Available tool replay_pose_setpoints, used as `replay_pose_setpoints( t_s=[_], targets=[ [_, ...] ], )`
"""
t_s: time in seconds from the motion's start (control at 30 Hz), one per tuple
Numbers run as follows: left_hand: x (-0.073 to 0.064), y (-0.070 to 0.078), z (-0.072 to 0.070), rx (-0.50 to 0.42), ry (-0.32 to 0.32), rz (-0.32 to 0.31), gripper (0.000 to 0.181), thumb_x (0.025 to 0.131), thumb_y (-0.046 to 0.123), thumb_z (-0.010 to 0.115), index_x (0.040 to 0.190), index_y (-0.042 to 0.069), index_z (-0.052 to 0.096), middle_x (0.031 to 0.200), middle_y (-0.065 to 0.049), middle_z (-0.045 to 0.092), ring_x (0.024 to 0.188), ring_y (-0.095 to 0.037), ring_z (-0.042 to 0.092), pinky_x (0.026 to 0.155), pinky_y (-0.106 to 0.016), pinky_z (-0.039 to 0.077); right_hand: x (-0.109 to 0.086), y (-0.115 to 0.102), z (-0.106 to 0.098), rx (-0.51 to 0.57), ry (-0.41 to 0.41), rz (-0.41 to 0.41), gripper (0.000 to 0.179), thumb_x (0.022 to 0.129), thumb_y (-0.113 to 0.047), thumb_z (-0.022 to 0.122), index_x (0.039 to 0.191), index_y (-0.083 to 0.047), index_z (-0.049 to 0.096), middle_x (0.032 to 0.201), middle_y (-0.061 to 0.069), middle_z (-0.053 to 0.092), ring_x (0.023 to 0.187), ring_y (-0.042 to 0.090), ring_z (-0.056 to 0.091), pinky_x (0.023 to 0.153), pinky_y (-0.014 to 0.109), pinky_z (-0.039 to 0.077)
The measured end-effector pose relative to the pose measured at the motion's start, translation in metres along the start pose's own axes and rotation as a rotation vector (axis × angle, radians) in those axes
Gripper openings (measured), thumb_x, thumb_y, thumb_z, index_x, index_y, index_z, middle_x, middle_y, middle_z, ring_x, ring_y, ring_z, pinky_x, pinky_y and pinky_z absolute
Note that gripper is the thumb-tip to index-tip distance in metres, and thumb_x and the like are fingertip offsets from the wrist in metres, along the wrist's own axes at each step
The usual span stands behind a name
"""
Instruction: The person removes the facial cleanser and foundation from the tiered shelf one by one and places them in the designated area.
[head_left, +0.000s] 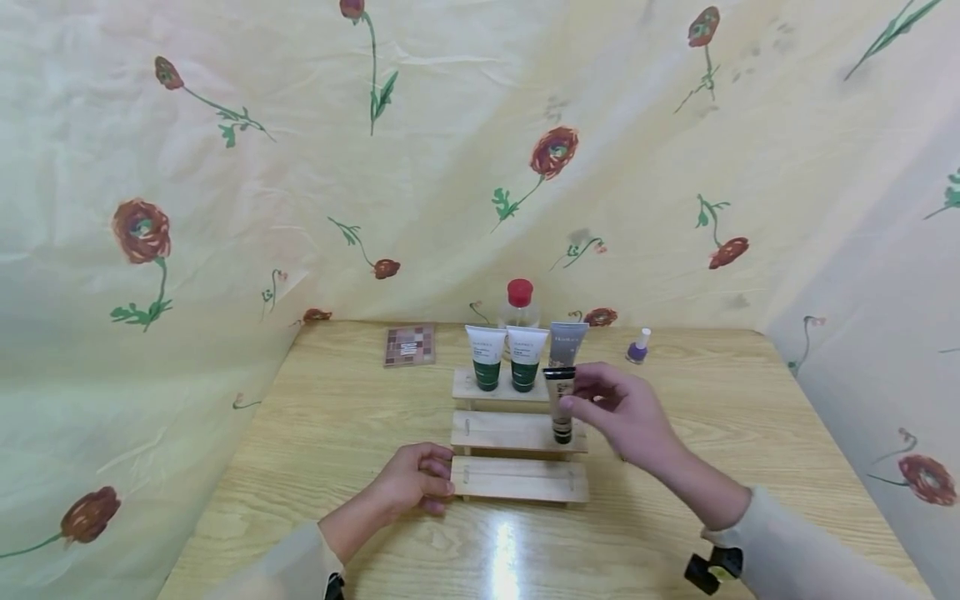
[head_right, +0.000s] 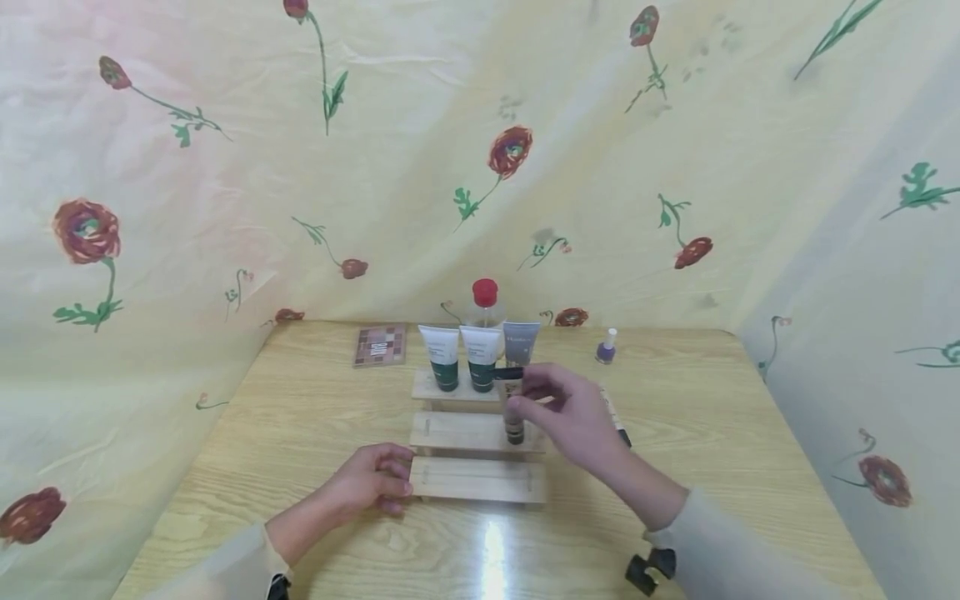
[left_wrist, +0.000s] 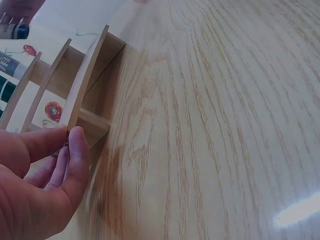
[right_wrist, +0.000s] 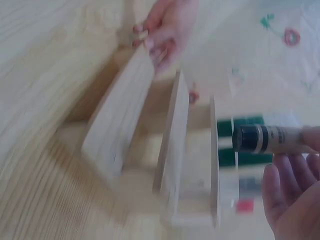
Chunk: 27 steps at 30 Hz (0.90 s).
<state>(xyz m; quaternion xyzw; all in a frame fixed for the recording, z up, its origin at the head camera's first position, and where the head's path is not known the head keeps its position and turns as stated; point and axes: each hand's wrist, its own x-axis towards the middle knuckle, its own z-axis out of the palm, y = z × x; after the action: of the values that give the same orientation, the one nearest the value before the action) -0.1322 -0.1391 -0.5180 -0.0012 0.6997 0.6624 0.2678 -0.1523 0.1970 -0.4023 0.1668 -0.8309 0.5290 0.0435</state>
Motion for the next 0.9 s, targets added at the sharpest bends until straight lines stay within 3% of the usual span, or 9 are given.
replay_pose_setpoints(
  t_s=[0.13,0.27,0.57,0.67,0.9],
  targets=[
    [-0.001,-0.001,-0.001,0.004,-0.001,-0.002,0.057,0.085,-0.008,0.075,0.137,-0.008,0.053,0.104,-0.014,0.060,0.080,-0.022,0.067,0.069,-0.041,0.067,-0.003,0.019,-0.030,-0.014,0.026,0.054,0.027,0.093,-0.015,0.078,0.114,-0.004,0.068,0.101,0.007,0.074,0.084,0.012,0.071,0.070,0.027,0.064],
    [-0.001,0.001,-0.001,0.002,-0.009,-0.001,0.057,0.086,-0.008,0.075,0.138,-0.008,0.052,0.104,-0.014,0.060,0.080,-0.022,0.068,0.070,-0.041,0.067,-0.005,0.042,-0.059,-0.018,0.039,0.113,0.030,0.095,-0.019,0.076,0.119,-0.001,0.068,0.101,-0.002,0.075,0.083,0.012,0.072,0.068,0.031,0.065],
    [-0.002,0.004,0.000,-0.004,-0.006,-0.003,0.055,0.086,-0.008,0.075,0.137,-0.008,0.053,0.105,-0.015,0.059,0.081,-0.023,0.067,0.070,-0.041,0.067,-0.001,0.098,-0.110,-0.027,0.071,0.301,0.055,0.099,-0.032,0.070,0.139,0.004,0.057,0.103,-0.018,0.069,0.089,0.003,0.071,0.078,0.035,0.066],
    [-0.002,0.003,0.000,-0.001,-0.007,-0.001,0.054,0.087,-0.008,0.075,0.137,-0.007,0.054,0.106,-0.015,0.059,0.082,-0.023,0.067,0.070,-0.041,0.067,-0.001,0.113,-0.121,-0.053,0.048,0.351,0.058,0.101,-0.033,0.068,0.142,0.005,0.054,0.105,-0.013,0.071,0.090,0.001,0.070,0.078,0.036,0.067],
    [-0.002,0.003,0.000,-0.002,-0.002,-0.004,0.054,0.087,-0.008,0.075,0.136,-0.007,0.054,0.105,-0.015,0.059,0.081,-0.023,0.067,0.069,-0.040,0.067,-0.002,0.144,-0.132,-0.130,-0.052,0.432,0.058,0.102,-0.033,0.066,0.141,0.008,0.053,0.120,0.021,0.070,0.089,0.006,0.070,0.076,0.039,0.066]
  ],
)
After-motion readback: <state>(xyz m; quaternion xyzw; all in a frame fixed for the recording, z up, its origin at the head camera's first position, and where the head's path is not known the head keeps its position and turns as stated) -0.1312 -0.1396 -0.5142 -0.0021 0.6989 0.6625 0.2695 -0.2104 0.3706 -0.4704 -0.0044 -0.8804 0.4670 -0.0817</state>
